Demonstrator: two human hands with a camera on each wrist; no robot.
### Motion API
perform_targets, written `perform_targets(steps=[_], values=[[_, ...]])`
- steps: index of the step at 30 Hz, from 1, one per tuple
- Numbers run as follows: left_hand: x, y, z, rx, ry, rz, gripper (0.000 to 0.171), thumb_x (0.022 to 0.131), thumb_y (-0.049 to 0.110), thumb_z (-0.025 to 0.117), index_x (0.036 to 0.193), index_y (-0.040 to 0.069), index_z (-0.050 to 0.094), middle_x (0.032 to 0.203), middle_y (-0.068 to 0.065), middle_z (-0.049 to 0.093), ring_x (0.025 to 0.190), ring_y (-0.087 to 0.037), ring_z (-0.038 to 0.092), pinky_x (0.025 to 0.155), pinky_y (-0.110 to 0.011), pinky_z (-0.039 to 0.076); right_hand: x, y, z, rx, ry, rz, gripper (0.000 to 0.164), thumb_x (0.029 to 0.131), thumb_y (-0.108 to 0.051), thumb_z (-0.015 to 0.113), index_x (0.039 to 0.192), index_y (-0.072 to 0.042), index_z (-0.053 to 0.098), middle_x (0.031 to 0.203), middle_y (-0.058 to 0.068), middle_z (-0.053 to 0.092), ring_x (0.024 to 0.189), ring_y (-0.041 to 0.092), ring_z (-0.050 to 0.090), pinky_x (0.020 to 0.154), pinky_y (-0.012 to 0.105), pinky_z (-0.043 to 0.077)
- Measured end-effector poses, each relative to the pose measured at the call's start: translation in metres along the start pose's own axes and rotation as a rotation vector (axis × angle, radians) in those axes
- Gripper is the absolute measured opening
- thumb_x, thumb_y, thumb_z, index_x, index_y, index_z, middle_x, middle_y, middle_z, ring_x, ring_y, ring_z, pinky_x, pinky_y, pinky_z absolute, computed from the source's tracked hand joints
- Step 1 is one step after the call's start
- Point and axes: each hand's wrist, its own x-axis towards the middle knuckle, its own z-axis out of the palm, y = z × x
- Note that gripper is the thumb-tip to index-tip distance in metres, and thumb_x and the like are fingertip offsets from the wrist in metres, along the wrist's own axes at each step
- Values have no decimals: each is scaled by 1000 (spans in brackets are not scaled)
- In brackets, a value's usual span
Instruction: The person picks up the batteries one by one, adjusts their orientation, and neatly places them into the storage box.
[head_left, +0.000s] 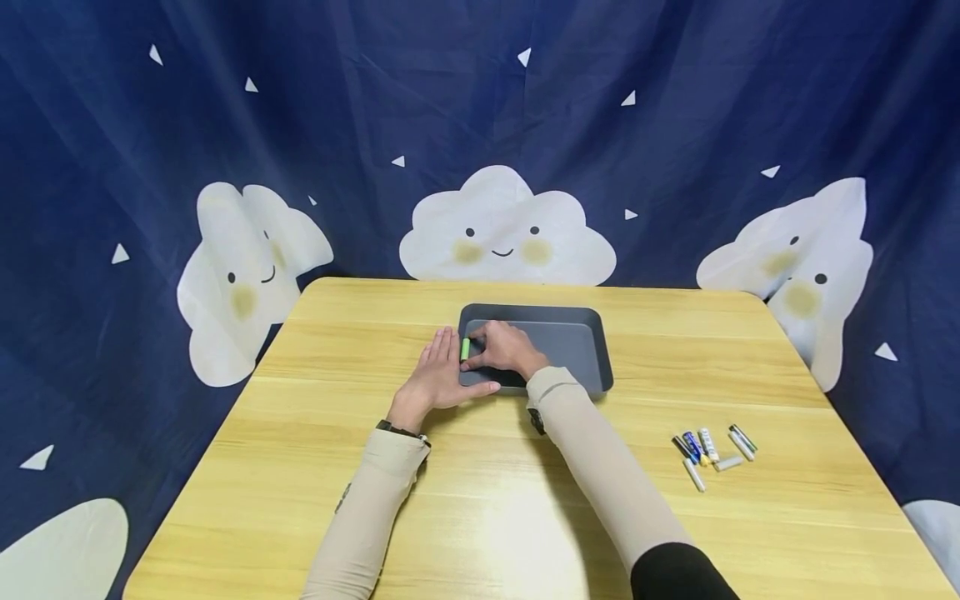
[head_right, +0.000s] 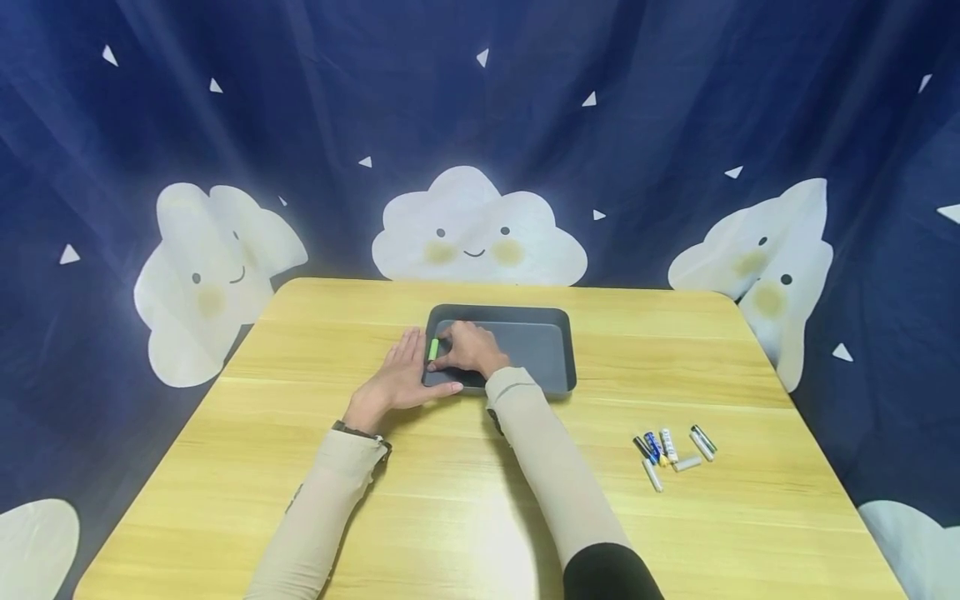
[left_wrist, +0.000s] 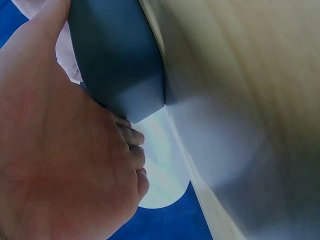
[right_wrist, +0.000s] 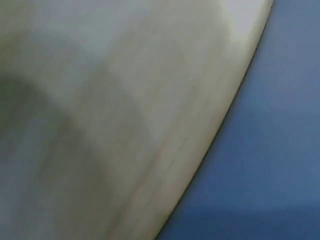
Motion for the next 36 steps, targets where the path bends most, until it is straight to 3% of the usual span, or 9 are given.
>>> perform_targets(steps=[3, 7, 10, 15, 20, 26, 36], values=[[1, 0, 0, 10, 10, 3, 128, 87, 84, 52, 164, -3, -3, 174, -22, -10, 163, -35, -8, 134, -52, 6, -2, 1, -3, 11, 16, 0, 68, 81, -50, 86, 136, -14, 70, 119, 4, 78, 91, 18, 69, 87, 41, 58], [-2, -4, -1, 12, 18, -6, 130, 86, 85, 52, 164, -3, -3, 174, -23, -9, 163, -35, -8, 134, -53, 6, -4, -1, -10, 76, 56, -33, 61, 85, -41, 85, 136, -11, 69, 90, 6, 78, 74, 15, 66, 71, 33, 55], [-1, -9, -2, 6, 24, -15, 131, 85, 86, 52, 164, -3, -3, 174, -22, -10, 163, -36, -9, 133, -55, 5, -6, -6, -21, 135, 97, -72, 54, 89, -33, 83, 136, -8, 69, 64, 2, 63, 55, 13, 55, 56, 27, 45], [5, -9, -1, -5, 31, -8, 132, 84, 87, 52, 164, -2, -4, 174, -21, -10, 163, -35, -9, 133, -56, 4, -23, -5, -43, 176, 164, -104, 41, 94, -27, 78, 130, -8, 72, 61, -2, 55, 52, 11, 45, 52, 24, 35], [3, -1, 0, -30, 29, 6, 133, 83, 87, 53, 164, -4, -2, 174, -24, -6, 163, -37, -8, 133, -55, 4, -63, 10, -70, 229, 196, -106, 35, 96, -27, 75, 127, -10, 74, 65, -2, 57, 54, 11, 44, 55, 26, 38], [1, -2, 2, -25, 42, 11, 133, 83, 86, 55, 164, -3, -3, 174, -22, -7, 163, -35, -9, 134, -54, 3, -115, 32, -102, 281, 262, -93, 31, 95, -23, 76, 122, -8, 75, 64, -2, 52, 55, 11, 40, 57, 25, 37], [0, -2, 5, -34, 34, 6, 133, 83, 87, 53, 164, -2, -4, 174, -20, -9, 163, -34, -10, 134, -53, 1, -217, 91, -140, 172, 365, -22, 24, 95, -17, 76, 116, -5, 77, 67, -2, 57, 58, 6, 47, 54, 23, 42]])
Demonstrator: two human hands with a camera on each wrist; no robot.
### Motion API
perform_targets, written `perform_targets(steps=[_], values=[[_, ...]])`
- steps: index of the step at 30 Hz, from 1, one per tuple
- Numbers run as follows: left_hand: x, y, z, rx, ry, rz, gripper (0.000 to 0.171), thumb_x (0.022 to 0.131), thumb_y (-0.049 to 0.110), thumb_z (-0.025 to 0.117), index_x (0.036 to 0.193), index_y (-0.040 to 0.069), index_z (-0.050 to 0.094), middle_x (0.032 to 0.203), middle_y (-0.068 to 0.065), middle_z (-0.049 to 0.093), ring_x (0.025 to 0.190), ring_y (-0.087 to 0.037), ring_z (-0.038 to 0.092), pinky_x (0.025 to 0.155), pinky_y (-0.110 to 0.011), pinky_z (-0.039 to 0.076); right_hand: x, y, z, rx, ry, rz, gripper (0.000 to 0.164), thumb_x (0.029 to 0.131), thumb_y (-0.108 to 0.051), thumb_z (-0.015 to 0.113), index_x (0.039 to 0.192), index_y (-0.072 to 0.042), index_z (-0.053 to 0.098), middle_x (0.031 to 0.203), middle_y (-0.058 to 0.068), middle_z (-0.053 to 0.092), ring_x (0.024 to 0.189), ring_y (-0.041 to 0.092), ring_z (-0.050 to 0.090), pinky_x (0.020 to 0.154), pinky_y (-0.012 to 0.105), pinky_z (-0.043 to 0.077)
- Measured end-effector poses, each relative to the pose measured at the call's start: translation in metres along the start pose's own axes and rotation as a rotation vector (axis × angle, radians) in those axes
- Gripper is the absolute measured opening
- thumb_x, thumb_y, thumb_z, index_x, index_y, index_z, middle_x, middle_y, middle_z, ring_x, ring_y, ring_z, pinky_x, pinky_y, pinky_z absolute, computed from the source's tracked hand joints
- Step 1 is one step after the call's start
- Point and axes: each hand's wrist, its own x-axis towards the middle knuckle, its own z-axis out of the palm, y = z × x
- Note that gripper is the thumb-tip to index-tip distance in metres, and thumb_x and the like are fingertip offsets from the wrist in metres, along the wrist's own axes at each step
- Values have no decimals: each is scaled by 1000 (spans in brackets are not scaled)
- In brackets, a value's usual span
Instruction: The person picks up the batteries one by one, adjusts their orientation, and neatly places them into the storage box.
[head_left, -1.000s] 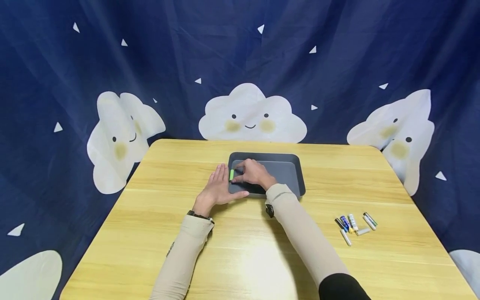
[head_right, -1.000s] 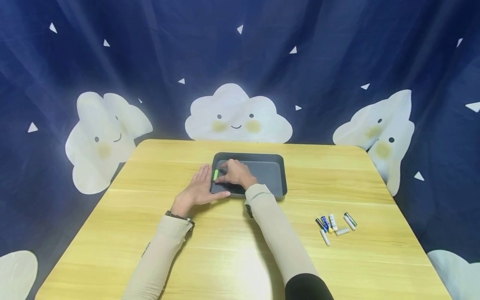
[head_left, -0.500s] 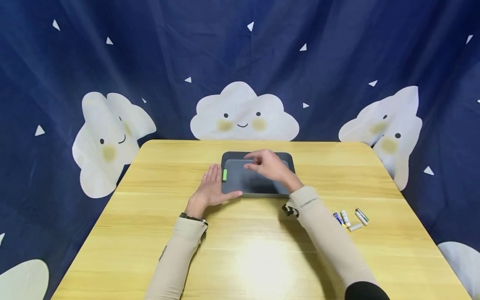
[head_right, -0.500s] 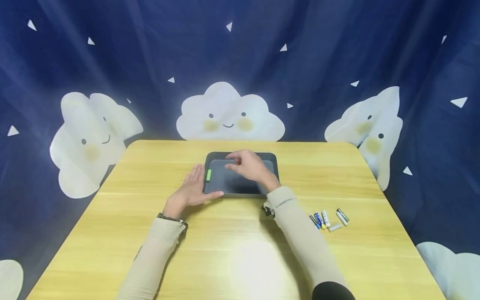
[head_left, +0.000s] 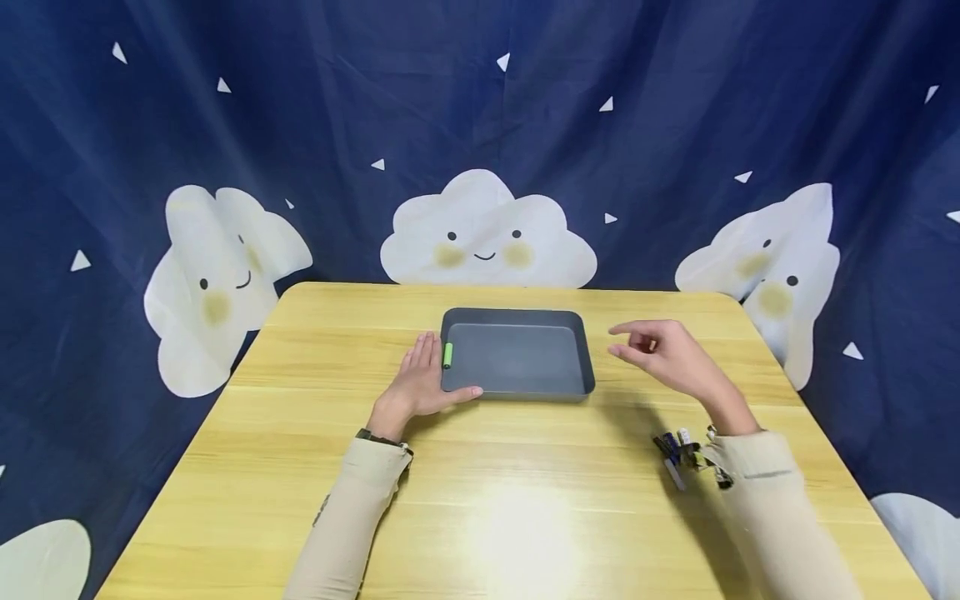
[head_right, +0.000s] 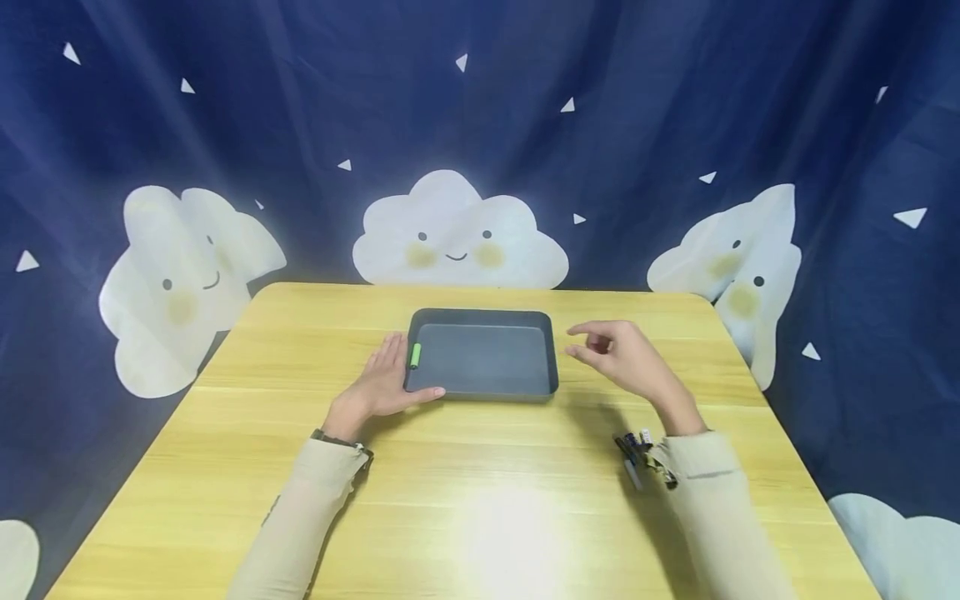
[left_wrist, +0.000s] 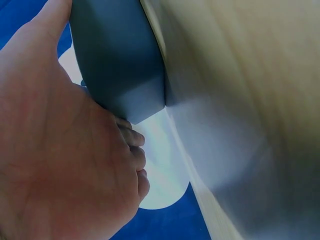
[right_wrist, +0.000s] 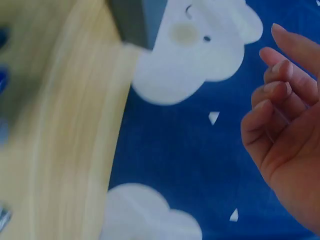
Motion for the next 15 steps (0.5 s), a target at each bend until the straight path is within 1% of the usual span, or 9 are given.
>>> perform_targets(steps=[3, 6, 9, 12, 15], values=[[2, 0, 2, 9, -7, 1, 134, 82, 88, 52, 164, -1, -5, 174, -20, -9, 164, -33, -10, 134, -53, 2, -27, 14, -15, -23, -6, 39, 23, 96, -18, 74, 115, -5, 76, 67, -3, 57, 57, 5, 48, 53, 23, 42], [3, 0, 3, 10, -8, 5, 133, 83, 87, 53, 164, -1, -5, 174, -20, -10, 164, -34, -9, 134, -53, 3, -50, 25, -23, -16, -23, 66, 23, 96, -17, 74, 115, -4, 76, 68, -5, 57, 57, 5, 48, 53, 23, 43], [4, 0, 3, 15, -10, 0, 132, 84, 85, 54, 164, 0, -6, 174, -19, -10, 163, -33, -10, 134, -53, 3, -68, 39, -26, -6, -35, 53, 25, 94, -13, 76, 117, -1, 74, 68, -7, 55, 57, 3, 47, 53, 22, 42], [2, 1, 0, 16, 2, 7, 131, 84, 84, 55, 164, -2, -5, 174, -21, -8, 163, -35, -9, 134, -54, 4, -83, 53, -27, -22, -35, 16, 30, 89, -7, 80, 117, 1, 73, 69, -11, 53, 59, 0, 46, 53, 21, 42], [1, 2, -2, 11, -2, 5, 132, 84, 85, 55, 164, -2, -4, 174, -22, -8, 163, -36, -9, 133, -54, 4, -97, 65, -27, -36, -66, -1, 35, 85, -4, 82, 117, 3, 72, 71, -13, 52, 61, -2, 45, 53, 21, 40]])
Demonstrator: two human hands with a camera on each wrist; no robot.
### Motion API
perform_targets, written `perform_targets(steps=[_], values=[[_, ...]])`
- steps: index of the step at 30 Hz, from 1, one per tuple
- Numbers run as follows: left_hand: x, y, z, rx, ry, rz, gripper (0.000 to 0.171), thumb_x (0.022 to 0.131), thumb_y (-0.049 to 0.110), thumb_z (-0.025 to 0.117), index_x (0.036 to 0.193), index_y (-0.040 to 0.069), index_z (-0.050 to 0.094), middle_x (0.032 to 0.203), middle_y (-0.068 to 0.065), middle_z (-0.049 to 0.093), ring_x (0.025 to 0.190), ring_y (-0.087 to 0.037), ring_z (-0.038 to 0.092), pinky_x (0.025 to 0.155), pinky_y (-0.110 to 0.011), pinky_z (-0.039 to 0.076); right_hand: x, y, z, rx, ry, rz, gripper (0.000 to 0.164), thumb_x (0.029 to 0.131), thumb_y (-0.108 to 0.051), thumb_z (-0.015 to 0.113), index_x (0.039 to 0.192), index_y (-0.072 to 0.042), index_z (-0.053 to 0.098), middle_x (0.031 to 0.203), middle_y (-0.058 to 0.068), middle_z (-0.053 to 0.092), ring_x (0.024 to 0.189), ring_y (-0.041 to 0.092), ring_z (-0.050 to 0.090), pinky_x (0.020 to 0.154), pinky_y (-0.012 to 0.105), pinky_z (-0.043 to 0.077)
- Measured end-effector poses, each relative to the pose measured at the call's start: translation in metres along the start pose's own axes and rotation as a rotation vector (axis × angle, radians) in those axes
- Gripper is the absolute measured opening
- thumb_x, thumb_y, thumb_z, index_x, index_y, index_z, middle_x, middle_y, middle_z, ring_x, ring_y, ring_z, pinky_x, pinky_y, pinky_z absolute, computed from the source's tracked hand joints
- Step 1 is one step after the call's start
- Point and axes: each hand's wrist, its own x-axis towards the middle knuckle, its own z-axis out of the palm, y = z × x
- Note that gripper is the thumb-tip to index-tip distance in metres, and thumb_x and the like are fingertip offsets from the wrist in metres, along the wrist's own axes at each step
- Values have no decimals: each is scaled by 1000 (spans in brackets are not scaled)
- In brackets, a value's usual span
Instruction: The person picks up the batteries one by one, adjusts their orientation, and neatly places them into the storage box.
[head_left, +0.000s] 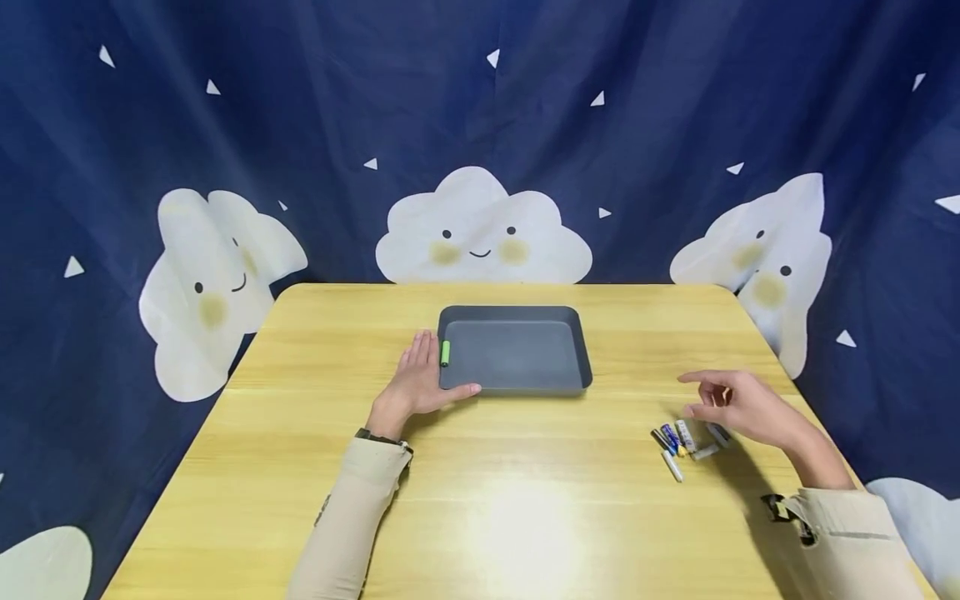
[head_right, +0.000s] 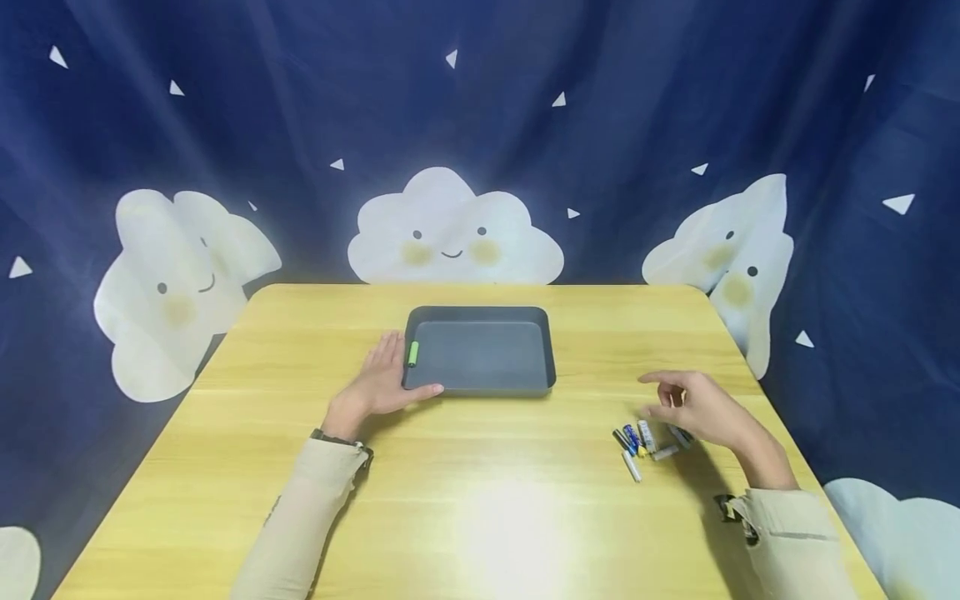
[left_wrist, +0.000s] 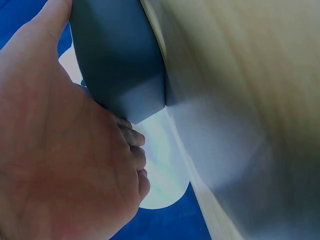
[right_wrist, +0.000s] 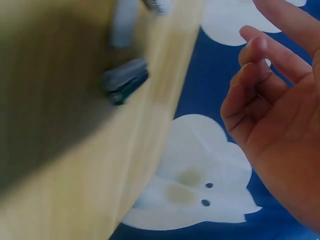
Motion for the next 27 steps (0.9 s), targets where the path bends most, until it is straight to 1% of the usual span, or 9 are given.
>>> perform_targets(steps=[3, 5, 9, 12, 17, 22, 27], values=[[0, 0, 1, -1, -11, -7, 133, 84, 87, 53, 164, -2, -5, 174, -21, -10, 163, -35, -10, 133, -54, 4, -11, 9, 4, 11, -48, 19, 40, 82, -4, 84, 119, 6, 71, 74, -11, 52, 63, -2, 44, 52, 21, 38], [0, -1, 1, 8, -10, -10, 133, 84, 87, 51, 164, -2, -6, 174, -21, -10, 163, -35, -10, 133, -54, 3, -15, 13, 7, 25, -82, 30, 43, 83, -6, 84, 121, 7, 69, 75, -7, 52, 66, 1, 44, 54, 21, 37], [1, -2, 1, 14, 0, -14, 133, 84, 87, 51, 164, -2, -5, 174, -21, -8, 163, -35, -10, 133, -54, 4, -20, 19, 13, 44, -124, 29, 50, 80, -10, 88, 122, 9, 68, 76, -1, 51, 67, 9, 45, 59, 21, 35], [1, -1, 1, 15, -1, -19, 133, 83, 88, 52, 164, -2, -5, 174, -21, -9, 163, -35, -10, 133, -54, 5, -22, 20, 16, 59, -146, 26, 53, 78, -10, 89, 122, 10, 68, 75, 0, 51, 66, 12, 45, 59, 20, 35], [1, 0, 1, 26, 3, -16, 132, 84, 87, 52, 164, -2, -4, 174, -21, -8, 163, -35, -9, 133, -54, 5, -27, 23, 19, 75, -174, 32, 54, 79, -10, 89, 123, 11, 66, 76, 0, 51, 65, 9, 43, 58, 20, 35], [2, 1, 2, 33, 2, -14, 131, 85, 86, 52, 165, -1, -4, 175, -21, -7, 163, -34, -8, 134, -53, 5, -30, 24, 21, 91, -212, 42, 56, 82, -10, 87, 127, 13, 64, 76, 0, 50, 65, 2, 39, 58, 21, 34], [2, 1, 2, 33, -1, -16, 130, 85, 86, 52, 164, -1, -5, 175, -21, -8, 164, -34, -8, 134, -53, 4, -31, 26, 22, 103, -251, 54, 55, 85, -8, 84, 130, 15, 61, 76, -1, 49, 65, 0, 37, 57, 22, 33]])
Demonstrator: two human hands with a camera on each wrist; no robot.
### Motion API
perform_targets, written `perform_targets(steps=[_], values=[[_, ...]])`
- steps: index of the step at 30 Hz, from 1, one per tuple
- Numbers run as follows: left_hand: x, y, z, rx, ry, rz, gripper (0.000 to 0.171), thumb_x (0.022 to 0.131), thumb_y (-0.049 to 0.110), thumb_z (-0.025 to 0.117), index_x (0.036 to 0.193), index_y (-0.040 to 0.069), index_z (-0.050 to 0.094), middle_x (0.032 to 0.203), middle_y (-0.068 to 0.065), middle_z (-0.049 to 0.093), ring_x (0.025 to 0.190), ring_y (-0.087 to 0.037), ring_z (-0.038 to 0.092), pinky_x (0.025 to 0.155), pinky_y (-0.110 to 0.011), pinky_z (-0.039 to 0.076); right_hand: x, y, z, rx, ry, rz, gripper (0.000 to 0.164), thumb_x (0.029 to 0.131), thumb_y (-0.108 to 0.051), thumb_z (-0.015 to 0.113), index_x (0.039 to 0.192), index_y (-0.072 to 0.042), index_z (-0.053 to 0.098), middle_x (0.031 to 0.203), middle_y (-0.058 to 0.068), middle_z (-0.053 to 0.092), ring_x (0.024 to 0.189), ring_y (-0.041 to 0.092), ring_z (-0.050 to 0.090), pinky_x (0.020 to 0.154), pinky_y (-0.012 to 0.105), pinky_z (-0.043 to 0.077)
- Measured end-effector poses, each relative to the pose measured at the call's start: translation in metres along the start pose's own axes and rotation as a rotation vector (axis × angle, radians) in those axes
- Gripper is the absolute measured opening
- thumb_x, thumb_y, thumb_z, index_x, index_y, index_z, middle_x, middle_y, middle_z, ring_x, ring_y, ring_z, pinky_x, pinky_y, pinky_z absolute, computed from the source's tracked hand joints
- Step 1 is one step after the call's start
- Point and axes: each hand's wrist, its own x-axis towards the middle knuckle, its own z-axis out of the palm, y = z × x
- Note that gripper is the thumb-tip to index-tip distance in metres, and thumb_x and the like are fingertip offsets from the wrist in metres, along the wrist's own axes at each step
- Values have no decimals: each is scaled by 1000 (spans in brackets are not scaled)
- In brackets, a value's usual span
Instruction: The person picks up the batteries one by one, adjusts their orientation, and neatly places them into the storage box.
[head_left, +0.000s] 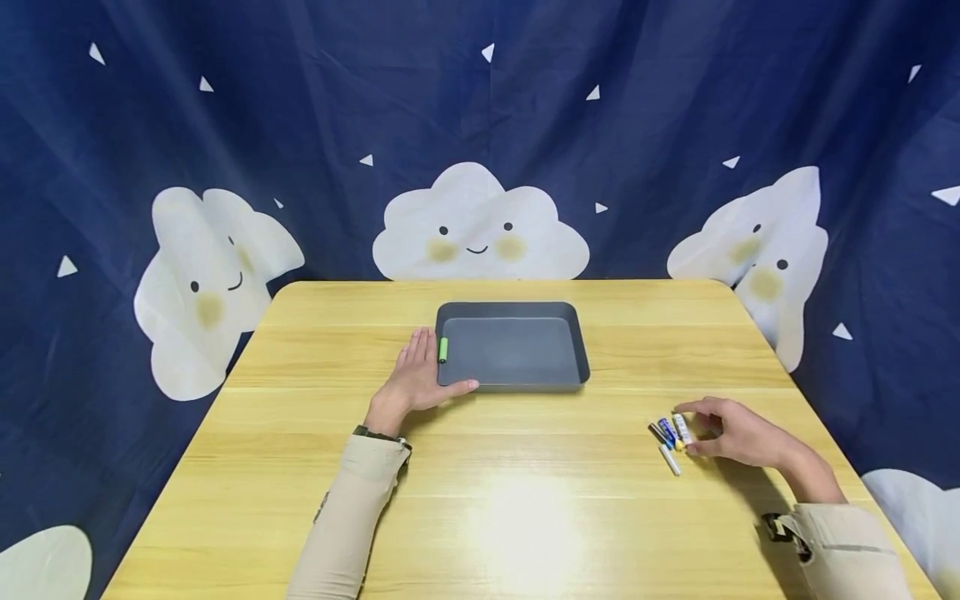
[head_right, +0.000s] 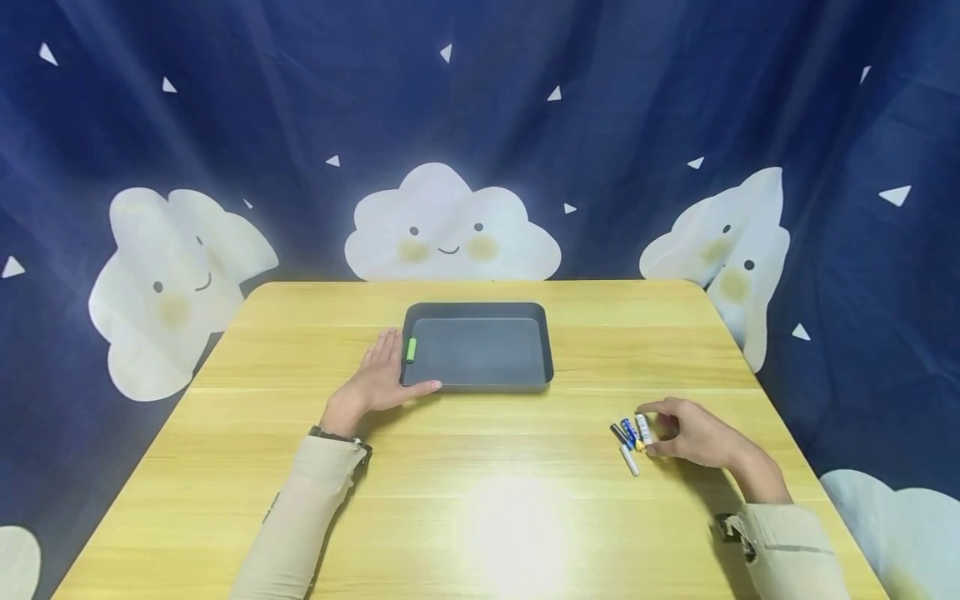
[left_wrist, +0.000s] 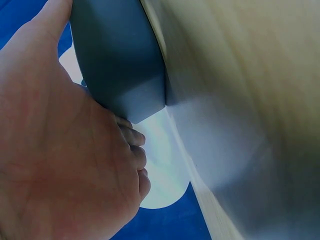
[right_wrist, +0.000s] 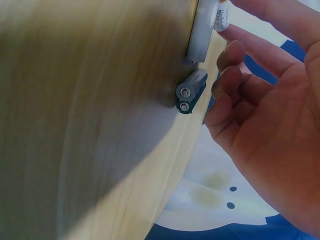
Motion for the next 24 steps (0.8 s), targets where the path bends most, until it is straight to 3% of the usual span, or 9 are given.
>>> perform_targets(steps=[8, 24], values=[[-1, -2, 0, -16, -6, 3, 131, 85, 85, 53, 164, 0, -6, 174, -20, -9, 163, -34, -10, 134, -53, 3, 4, -4, 3, 29, -50, 75, 56, 86, -9, 82, 132, 14, 59, 76, -1, 48, 64, 0, 38, 63, 21, 37], [-2, -2, -1, -29, -4, 0, 130, 85, 84, 54, 165, 0, -5, 174, -19, -10, 163, -34, -9, 134, -53, 4, 6, -7, 8, -92, 48, 124, 43, 81, -9, 85, 118, 7, 69, 78, -2, 47, 70, 0, 40, 62, 22, 33]])
